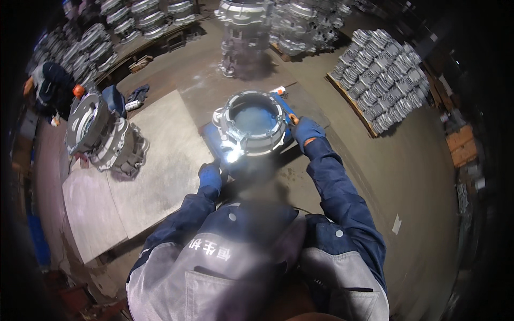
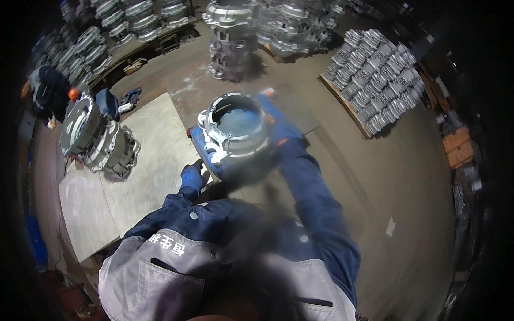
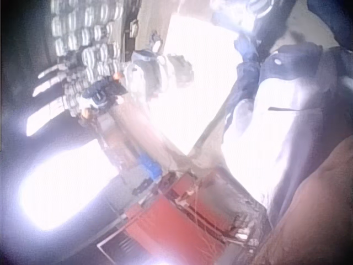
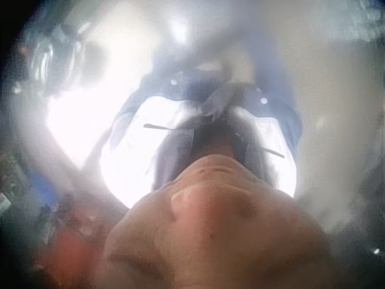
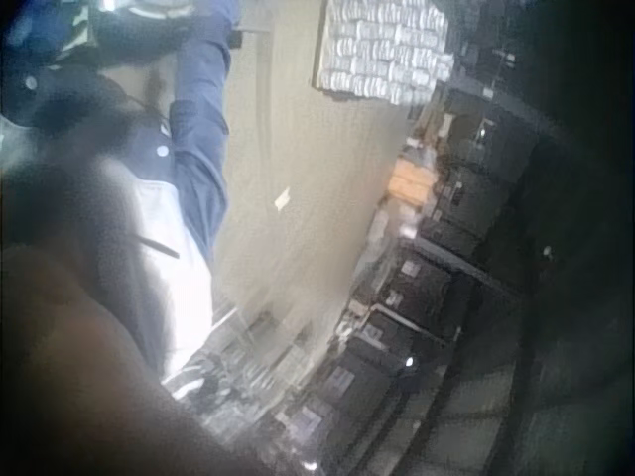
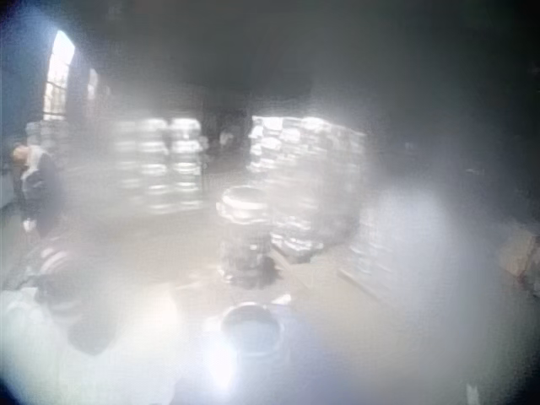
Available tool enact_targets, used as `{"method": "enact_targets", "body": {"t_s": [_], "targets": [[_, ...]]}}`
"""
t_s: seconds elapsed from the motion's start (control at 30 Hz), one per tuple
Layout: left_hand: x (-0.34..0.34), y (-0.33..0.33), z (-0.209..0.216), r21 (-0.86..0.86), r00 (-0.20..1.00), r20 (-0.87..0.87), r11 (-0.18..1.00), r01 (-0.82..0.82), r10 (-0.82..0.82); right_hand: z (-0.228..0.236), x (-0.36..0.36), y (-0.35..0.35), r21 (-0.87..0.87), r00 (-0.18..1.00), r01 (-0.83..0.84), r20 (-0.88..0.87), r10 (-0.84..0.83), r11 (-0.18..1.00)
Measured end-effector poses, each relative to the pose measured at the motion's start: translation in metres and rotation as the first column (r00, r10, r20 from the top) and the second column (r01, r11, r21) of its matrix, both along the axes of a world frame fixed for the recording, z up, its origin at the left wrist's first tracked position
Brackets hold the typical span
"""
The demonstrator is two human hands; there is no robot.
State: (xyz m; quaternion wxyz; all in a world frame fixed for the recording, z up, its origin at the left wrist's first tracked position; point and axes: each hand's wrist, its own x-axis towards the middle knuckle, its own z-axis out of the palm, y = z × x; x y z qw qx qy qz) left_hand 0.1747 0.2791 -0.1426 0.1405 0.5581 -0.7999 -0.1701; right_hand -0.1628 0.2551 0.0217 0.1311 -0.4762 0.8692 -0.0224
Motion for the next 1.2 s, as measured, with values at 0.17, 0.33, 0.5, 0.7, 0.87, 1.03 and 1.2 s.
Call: {"method": "enact_targets", "body": {"t_s": [0.17, 0.33, 0.5, 0.7, 0.87, 1.03, 1.2], "targets": [[-0.016, -0.05, 0.021, 0.001, 0.986, -0.166, 1.0, 0.03, -0.029, 0.018, -0.015, 0.071, 0.099, 0.992, 0.066, 0.097, -0.076, 0.993], [-0.017, -0.083, 0.013, -0.155, 0.978, -0.208, 0.988, -0.022, -0.01, 0.043, 0.008, 0.133, 0.317, 0.977, 0.06, 0.175, -0.12, 0.947], [-0.016, -0.094, -0.003, 0.129, 0.961, -0.246, 0.987, -0.1, 0.13, 0.056, 0.051, 0.136, 0.289, 0.949, -0.241, 0.271, 0.162, 0.927], [0.002, -0.098, 0.003, 0.103, 0.986, -0.105, 0.988, -0.119, 0.13, 0.033, 0.087, 0.068, -0.156, 0.884, -0.331, 0.294, 0.364, 0.931], [0.004, -0.109, 0.018, 0.157, 0.961, -0.256, 0.985, -0.069, 0.109, 0.037, 0.098, 0.009, 0.102, 0.939, -0.343, 0.041, 0.341, 0.934], [-0.006, -0.137, 0.028, -0.105, 0.92, -0.207, 0.943, 0.317, -0.332, 0.05, 0.09, 0.01, 0.121, 0.954, -0.294, -0.017, 0.298, 0.948], [-0.034, -0.186, 0.026, -0.19, 0.764, 0.317, 0.751, 0.632, -0.562, 0.065, 0.074, 0.061, 0.236, 0.916, -0.271, 0.363, 0.174, 0.933]]}}
